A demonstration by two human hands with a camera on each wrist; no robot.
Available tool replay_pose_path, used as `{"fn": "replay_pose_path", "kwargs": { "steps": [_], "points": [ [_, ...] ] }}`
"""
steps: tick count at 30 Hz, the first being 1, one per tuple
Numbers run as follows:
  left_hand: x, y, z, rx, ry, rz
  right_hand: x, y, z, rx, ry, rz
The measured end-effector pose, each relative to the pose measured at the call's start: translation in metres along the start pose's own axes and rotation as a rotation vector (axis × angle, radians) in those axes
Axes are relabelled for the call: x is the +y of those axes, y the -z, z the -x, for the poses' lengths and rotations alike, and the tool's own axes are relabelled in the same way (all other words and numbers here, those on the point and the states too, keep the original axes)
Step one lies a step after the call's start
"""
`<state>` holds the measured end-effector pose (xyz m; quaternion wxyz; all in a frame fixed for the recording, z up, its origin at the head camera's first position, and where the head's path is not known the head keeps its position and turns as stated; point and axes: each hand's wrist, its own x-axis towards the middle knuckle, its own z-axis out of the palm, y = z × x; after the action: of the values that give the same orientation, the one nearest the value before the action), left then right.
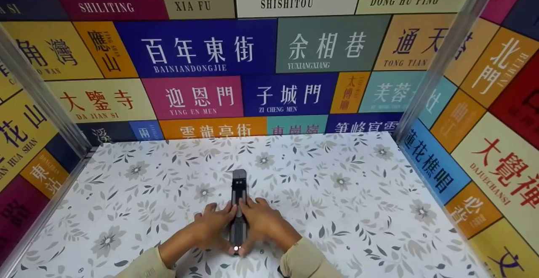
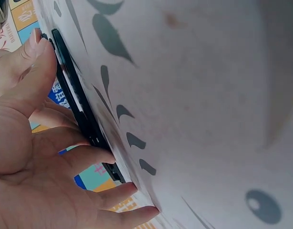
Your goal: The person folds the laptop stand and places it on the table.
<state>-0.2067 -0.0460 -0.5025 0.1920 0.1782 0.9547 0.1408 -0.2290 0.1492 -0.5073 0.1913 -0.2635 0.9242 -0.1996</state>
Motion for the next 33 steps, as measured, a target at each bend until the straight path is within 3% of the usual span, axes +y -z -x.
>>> {"fn": "replay_pose_path", "kwargs": {
  "steps": [26,29,33],
  "points": [
    [0.005,0.000,-0.003,-0.010,0.004,0.027,0.005,0.002,0.002,-0.021,-0.004,0.012],
    [0.003,-0.001,-0.002,-0.005,-0.012,0.026,0.010,0.004,0.003,-0.046,0.024,0.003],
    [-0.003,0.001,-0.003,-0.003,-0.036,0.067,0.023,0.016,0.004,-0.090,0.133,-0.022]
  ]
}}
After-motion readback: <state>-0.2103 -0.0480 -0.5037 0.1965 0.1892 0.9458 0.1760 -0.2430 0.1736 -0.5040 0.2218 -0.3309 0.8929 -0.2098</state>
